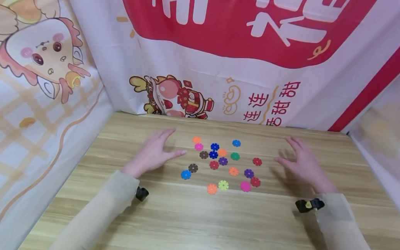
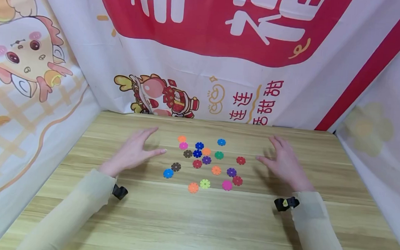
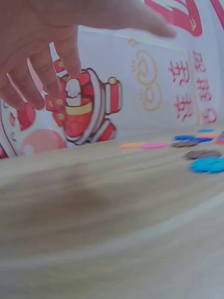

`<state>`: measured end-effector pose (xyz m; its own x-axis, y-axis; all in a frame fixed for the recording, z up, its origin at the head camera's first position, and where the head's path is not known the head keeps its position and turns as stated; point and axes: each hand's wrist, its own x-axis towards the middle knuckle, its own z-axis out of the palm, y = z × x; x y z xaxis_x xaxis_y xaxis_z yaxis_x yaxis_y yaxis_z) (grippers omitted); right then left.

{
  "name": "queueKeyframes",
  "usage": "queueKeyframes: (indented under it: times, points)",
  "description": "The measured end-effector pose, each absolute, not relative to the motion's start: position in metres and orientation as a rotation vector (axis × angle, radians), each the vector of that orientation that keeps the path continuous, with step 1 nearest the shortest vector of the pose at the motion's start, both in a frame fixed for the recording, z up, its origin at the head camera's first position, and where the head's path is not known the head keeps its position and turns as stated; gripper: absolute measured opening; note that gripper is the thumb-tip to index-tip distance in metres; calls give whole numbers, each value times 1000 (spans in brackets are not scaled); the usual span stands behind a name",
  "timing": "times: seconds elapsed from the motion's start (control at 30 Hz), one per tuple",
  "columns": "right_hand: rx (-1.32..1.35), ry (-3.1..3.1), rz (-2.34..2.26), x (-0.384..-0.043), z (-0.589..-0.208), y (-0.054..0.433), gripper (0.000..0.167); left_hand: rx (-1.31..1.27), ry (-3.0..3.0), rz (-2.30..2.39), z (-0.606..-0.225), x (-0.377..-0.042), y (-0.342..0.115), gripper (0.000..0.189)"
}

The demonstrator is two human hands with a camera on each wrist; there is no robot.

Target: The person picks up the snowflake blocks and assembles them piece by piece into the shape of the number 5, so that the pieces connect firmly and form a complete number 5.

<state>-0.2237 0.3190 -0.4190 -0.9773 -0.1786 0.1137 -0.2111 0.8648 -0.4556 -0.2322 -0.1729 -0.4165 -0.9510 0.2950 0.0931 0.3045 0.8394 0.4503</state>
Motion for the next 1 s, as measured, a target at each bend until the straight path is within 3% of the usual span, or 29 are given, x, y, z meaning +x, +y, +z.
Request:
queueKeyframes:
  times: [0.2,0.37,0.8,1.0]
  points:
    - [184,-2828,1175,-219,-409,301,77,-473,-2924,-1197,-426,-216,-158,87]
    - [184,-2776,1354,-220,-411,285,76,-483,-2941,-1356,-435,-204,-148,80]
    - [189,-2968,1304,-237,-450,276,54,-418,-3004,-1413,-446,-197,-145,58]
    - [171,-3019,1226,-240,-456,271,50,-409,-3072,-1337,-446,-200,-144,38]
